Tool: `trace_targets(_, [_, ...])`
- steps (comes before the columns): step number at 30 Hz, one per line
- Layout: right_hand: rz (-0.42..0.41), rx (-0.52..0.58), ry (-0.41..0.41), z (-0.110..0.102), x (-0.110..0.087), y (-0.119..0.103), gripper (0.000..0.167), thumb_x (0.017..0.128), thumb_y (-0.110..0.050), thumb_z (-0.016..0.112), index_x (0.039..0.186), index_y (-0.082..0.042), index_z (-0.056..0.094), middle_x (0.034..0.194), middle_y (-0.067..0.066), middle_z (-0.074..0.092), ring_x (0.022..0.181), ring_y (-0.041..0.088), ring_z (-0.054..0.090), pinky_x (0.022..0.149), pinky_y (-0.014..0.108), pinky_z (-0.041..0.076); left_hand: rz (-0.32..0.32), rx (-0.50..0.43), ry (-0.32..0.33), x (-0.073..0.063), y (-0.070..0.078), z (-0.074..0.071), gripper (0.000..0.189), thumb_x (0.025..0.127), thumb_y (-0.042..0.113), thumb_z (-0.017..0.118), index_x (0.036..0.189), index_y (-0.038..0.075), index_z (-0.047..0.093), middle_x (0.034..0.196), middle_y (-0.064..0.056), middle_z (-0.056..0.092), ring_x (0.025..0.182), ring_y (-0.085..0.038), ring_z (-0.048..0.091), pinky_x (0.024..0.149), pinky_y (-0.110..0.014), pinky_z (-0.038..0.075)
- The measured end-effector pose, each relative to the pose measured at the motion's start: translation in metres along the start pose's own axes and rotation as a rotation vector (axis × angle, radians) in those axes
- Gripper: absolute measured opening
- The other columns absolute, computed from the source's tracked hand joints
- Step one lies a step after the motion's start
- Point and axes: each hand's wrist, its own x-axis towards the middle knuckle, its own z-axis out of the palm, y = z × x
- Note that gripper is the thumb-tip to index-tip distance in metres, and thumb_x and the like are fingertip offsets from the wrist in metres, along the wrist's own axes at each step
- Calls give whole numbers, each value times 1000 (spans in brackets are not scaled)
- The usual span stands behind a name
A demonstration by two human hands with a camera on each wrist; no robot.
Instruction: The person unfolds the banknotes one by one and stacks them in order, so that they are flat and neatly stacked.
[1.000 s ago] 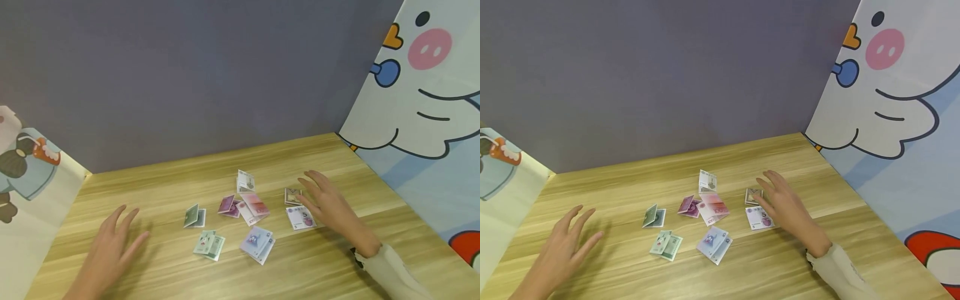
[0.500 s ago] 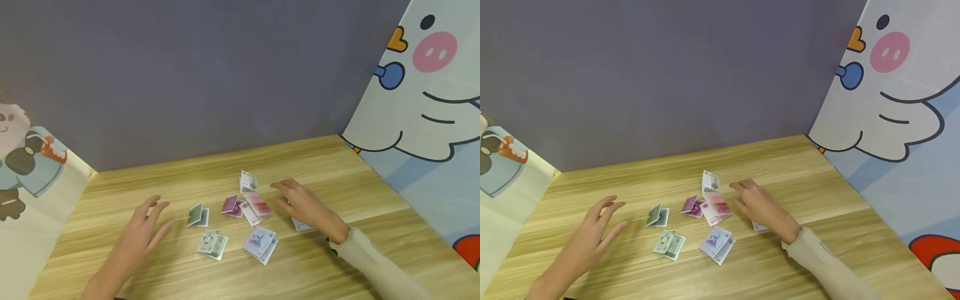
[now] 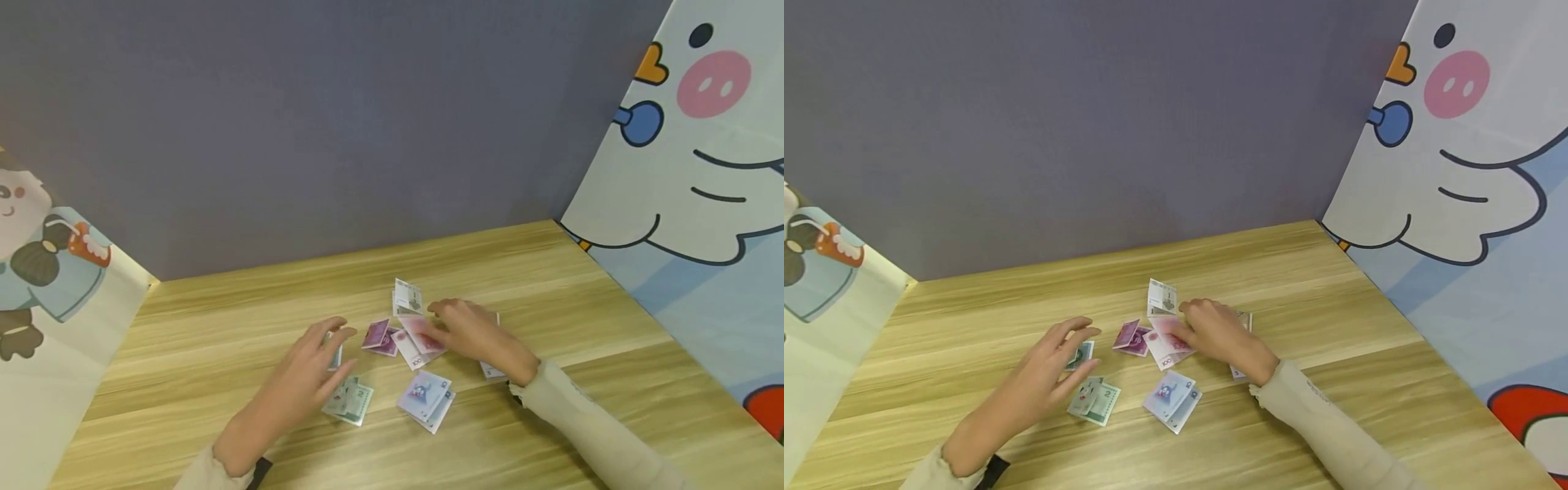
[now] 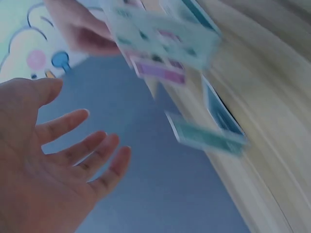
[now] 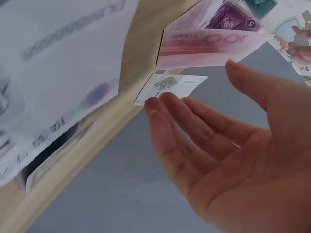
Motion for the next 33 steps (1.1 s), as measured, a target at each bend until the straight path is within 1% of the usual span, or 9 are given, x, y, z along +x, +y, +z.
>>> trace_targets(2, [18,-8,-20,3,2,-1,51,96,-40,66,125,1,64,108,17,70,85,25,68,73,41,59,35,2,-22,7,9,7,44,95,30,67,133,8,58,137,-16,53,123,-30,55,100,-48,50])
trace_targets(4, [34,1,-51,6,2,-1,60,93,-41,69,135,1,57,118,20,66,100,32,66,82,47,58,78,-7,-45,14,17,16,45,95,29,68,132,6,59,138,-18,53,125,-31,54,103,-48,48])
trace_targets(7, [47,13,-91,10,0,1,72,90,-42,73,145,-4,48,136,20,57,121,37,57,95,54,51,132,-17,-95,23,27,30,43,96,28,67,130,3,61,140,-20,52,129,-33,52,107,-47,44])
trace_targets(14, [-10,94,-132,15,-3,5,73,90,-34,75,149,-7,43,142,16,52,129,36,50,106,54,43,189,8,-208,36,42,54,42,99,33,61,128,2,63,133,-18,59,125,-33,56,106,-44,46])
trace_targets(18, [-41,104,-154,15,-4,7,71,90,-32,74,149,-7,44,147,16,48,133,35,44,108,54,40,186,25,-280,38,47,63,42,101,36,57,127,4,64,133,-16,60,127,-32,55,108,-49,43])
trace_targets(22, [-73,92,-166,17,-3,8,65,91,-32,73,145,-6,48,146,16,48,133,34,44,108,53,41,148,65,-346,35,50,68,48,101,40,56,132,4,61,138,-15,58,131,-31,51,110,-58,38])
trace_targets(27, [-84,115,-164,17,-2,11,61,90,-28,74,142,-6,52,140,14,53,128,31,47,106,50,43,134,99,-363,33,50,71,49,100,42,56,132,5,61,138,-14,58,132,-29,50,112,-61,32])
trace_targets(30, [-72,159,-154,17,-1,13,57,88,-22,76,139,-5,55,125,9,57,112,25,53,95,41,50,119,98,-370,33,51,71,51,100,43,56,134,6,60,141,-14,55,134,-30,49,113,-63,29])
trace_targets(33, [-53,203,-138,16,1,15,52,86,-16,77,134,-3,59,109,5,55,93,17,52,81,30,51,105,110,-396,33,51,70,62,96,51,58,141,8,55,147,-15,50,136,-33,46,112,-65,27])
